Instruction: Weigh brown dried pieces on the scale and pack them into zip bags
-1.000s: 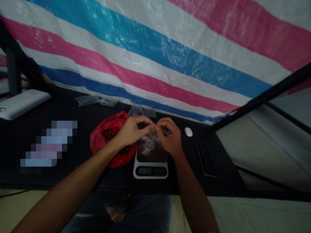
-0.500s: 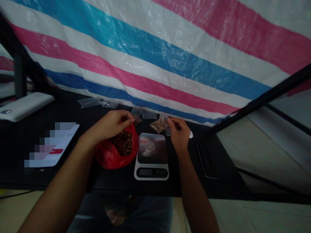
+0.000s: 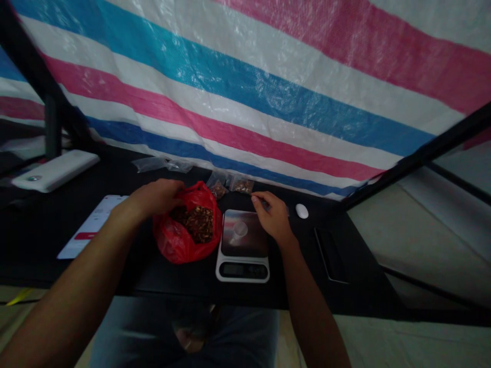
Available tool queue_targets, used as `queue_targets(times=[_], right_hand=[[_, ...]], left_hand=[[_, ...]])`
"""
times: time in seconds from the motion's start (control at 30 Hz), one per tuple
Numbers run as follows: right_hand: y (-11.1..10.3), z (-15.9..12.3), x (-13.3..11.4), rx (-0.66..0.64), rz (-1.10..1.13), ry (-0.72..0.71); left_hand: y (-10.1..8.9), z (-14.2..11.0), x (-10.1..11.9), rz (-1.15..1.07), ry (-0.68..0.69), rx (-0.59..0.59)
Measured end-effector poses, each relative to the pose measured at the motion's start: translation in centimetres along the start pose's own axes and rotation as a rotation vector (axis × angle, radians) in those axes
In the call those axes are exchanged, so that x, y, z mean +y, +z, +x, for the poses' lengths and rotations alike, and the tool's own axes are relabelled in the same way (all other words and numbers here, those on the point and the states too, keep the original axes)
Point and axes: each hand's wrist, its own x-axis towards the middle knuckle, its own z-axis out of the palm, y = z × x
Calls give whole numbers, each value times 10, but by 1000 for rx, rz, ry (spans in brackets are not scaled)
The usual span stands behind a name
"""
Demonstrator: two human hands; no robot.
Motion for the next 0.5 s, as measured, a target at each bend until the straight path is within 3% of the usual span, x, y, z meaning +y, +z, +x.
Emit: queue_targets(times=[0.1,0.17,0.27,0.37,0.5], right_hand=[[1,0,2,-19,-21,-25],[1,1,3,-15,-25,-36],[1,1,3,-3,-33,-37],[1,1,3,-10,-34,-27],[1,1,3,-14,-29,-28]], left_hand=[[-7,-4,11,-88,64,-59],[-16,-12,22,-218,154,-11],[-26,-18,28,-241,205,52],[-20,-14,23,-135,173,66],[-2,-11,22,-19,273,288]])
